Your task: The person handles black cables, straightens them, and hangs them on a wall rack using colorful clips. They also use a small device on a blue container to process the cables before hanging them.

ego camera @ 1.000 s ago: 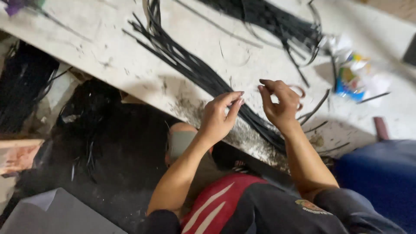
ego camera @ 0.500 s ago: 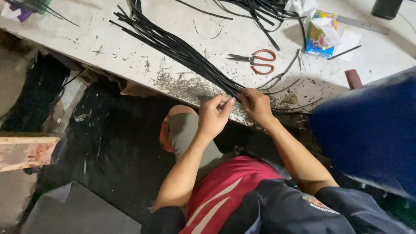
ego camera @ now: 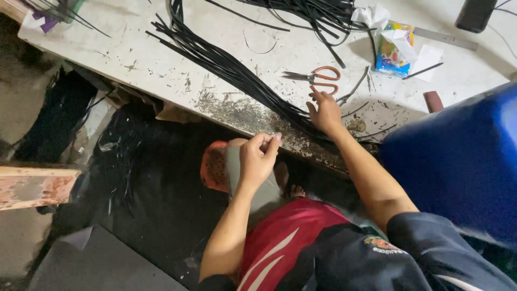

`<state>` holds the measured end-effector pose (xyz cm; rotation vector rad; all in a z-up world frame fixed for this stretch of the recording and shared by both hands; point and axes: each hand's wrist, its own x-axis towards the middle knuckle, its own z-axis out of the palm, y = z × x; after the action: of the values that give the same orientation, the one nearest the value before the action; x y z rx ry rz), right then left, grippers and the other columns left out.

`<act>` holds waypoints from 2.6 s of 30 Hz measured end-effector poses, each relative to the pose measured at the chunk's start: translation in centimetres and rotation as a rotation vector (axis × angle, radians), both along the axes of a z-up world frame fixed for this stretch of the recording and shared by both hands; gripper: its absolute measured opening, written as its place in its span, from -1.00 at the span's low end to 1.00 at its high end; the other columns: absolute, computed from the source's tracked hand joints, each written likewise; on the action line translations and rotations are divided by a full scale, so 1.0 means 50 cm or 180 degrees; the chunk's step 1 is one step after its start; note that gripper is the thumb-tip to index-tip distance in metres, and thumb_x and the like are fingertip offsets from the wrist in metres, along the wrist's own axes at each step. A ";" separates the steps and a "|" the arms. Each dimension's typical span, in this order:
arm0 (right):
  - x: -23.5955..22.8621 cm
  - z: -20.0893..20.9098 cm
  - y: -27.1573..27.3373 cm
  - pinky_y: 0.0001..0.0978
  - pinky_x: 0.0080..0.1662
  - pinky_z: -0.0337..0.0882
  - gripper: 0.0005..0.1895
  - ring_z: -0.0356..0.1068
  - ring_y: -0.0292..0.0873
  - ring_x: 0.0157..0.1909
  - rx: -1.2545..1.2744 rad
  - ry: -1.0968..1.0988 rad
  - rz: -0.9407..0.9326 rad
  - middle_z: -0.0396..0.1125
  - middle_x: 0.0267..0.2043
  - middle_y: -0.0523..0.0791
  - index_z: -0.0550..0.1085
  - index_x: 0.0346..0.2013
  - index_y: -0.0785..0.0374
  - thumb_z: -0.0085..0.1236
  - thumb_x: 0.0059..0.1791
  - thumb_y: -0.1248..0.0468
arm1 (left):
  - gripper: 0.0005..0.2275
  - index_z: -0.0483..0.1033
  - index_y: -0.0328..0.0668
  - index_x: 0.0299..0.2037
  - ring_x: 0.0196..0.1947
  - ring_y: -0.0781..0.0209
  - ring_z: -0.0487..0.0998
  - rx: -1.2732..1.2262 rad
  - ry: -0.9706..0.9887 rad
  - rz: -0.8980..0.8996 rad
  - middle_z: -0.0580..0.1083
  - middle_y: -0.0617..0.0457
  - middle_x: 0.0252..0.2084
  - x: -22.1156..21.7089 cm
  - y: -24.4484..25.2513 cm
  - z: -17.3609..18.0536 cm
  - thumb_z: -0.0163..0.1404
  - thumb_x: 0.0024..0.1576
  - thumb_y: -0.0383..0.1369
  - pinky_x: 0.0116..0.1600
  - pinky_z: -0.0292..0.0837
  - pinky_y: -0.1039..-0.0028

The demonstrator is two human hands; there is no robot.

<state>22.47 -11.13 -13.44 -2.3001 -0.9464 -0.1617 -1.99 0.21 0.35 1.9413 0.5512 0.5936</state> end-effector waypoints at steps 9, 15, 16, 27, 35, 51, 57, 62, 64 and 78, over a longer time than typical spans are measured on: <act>0.163 -0.106 0.066 0.16 0.29 0.26 -0.26 0.16 0.24 0.42 -0.1467 0.0371 -0.0242 0.18 0.38 0.14 0.31 0.39 0.21 0.30 -0.05 0.08 | -0.89 0.61 -0.01 -0.37 -0.58 0.17 0.59 -0.0121 0.0246 -0.0721 0.58 0.10 -0.58 0.085 -0.010 0.023 0.12 0.18 -0.28 -0.47 0.43 0.44; 0.194 -0.143 0.093 0.10 0.41 0.08 -0.13 0.00 0.15 0.51 -0.2010 0.0594 -0.0461 0.08 0.41 0.11 0.14 0.50 0.09 0.22 0.00 -0.11 | -0.89 0.63 -0.11 -0.26 -0.44 0.01 0.64 -0.0100 0.0307 -0.1455 0.61 0.00 -0.46 0.208 0.056 0.024 0.09 0.21 -0.30 -0.39 0.52 0.36; 0.193 -0.155 0.097 0.05 0.39 0.12 -0.20 0.06 0.11 0.46 -0.2157 0.0511 -0.0466 0.13 0.34 0.05 0.14 0.49 0.06 0.18 0.04 -0.07 | -0.89 0.63 -0.15 -0.24 -0.39 -0.06 0.66 -0.0092 0.0283 -0.1550 0.62 -0.04 -0.44 0.221 0.068 0.023 0.09 0.22 -0.33 -0.37 0.54 0.32; 0.164 -0.131 0.000 0.13 0.11 0.39 -0.26 0.35 0.34 0.07 0.0111 0.0822 -0.1476 0.21 -0.04 0.16 0.23 0.30 0.11 0.39 -0.08 0.13 | -0.90 0.62 -0.21 -0.26 -0.34 -0.09 0.67 -0.0019 0.0273 -0.2554 0.61 -0.10 -0.43 0.339 0.107 0.044 0.09 0.22 -0.37 -0.34 0.60 0.31; 0.148 -0.155 -0.150 0.11 0.27 0.32 -0.36 0.21 0.25 0.23 0.1814 0.0992 -0.3694 0.03 0.12 0.16 0.03 0.29 0.27 0.19 0.18 0.05 | -0.90 0.60 -0.25 -0.25 -0.34 -0.15 0.66 -0.0055 0.0187 -0.2980 0.61 -0.15 -0.42 0.363 0.094 0.050 0.09 0.22 -0.40 -0.31 0.58 0.23; 0.176 -0.097 -0.166 0.33 0.35 0.06 -0.37 0.04 0.36 0.42 0.0608 0.1843 -0.3759 0.06 0.36 0.29 0.12 0.38 0.37 0.00 0.00 0.43 | -0.89 0.62 -0.25 -0.24 -0.33 -0.14 0.65 -0.0087 0.0308 -0.2740 0.60 -0.17 -0.41 0.375 0.138 0.044 0.10 0.22 -0.38 -0.31 0.57 0.26; 0.079 -0.085 0.015 0.11 0.15 0.29 -0.71 0.32 0.24 0.11 0.0565 0.1025 -0.1591 0.32 0.00 0.18 0.46 0.04 0.41 0.19 0.02 0.43 | -0.90 0.61 -0.21 -0.25 -0.38 -0.05 0.66 -0.0054 0.0182 -0.2353 0.60 -0.11 -0.43 0.353 0.186 0.096 0.10 0.21 -0.36 -0.34 0.56 0.32; 0.031 -0.163 0.102 -0.08 -0.21 0.44 -0.86 0.43 0.10 -0.23 -0.0266 0.0324 -0.0170 0.38 -0.29 -0.07 0.54 -0.29 0.19 0.27 -0.12 0.26 | -0.92 0.60 -0.20 -0.24 -0.36 -0.09 0.66 0.0002 -0.0008 -0.2168 0.59 -0.09 -0.44 0.360 0.204 0.051 0.09 0.20 -0.38 -0.36 0.55 0.31; 0.024 -0.148 0.152 -0.09 -0.22 0.44 -0.85 0.42 0.08 -0.25 -0.0203 0.0447 -0.0043 0.38 -0.31 -0.08 0.54 -0.29 0.19 0.28 -0.12 0.26 | -0.92 0.59 -0.23 -0.24 -0.33 -0.16 0.66 -0.0120 -0.0128 -0.2257 0.59 -0.15 -0.42 0.357 0.208 0.036 0.08 0.20 -0.40 -0.33 0.54 0.21; 0.013 -0.042 0.216 -0.19 -0.27 0.40 -0.81 0.40 -0.03 -0.34 0.0163 0.1425 0.0436 0.40 -0.40 -0.11 0.56 -0.26 0.19 0.33 -0.13 0.24 | -0.90 0.59 -0.23 -0.19 -0.28 -0.18 0.66 -0.0088 -0.0034 -0.1957 0.61 -0.16 -0.37 0.325 0.257 0.032 0.06 0.20 -0.39 -0.29 0.55 0.21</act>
<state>23.14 -0.33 -15.56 -2.0881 -0.8461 0.3680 14.23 13.04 1.93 1.9444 -0.0587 0.1992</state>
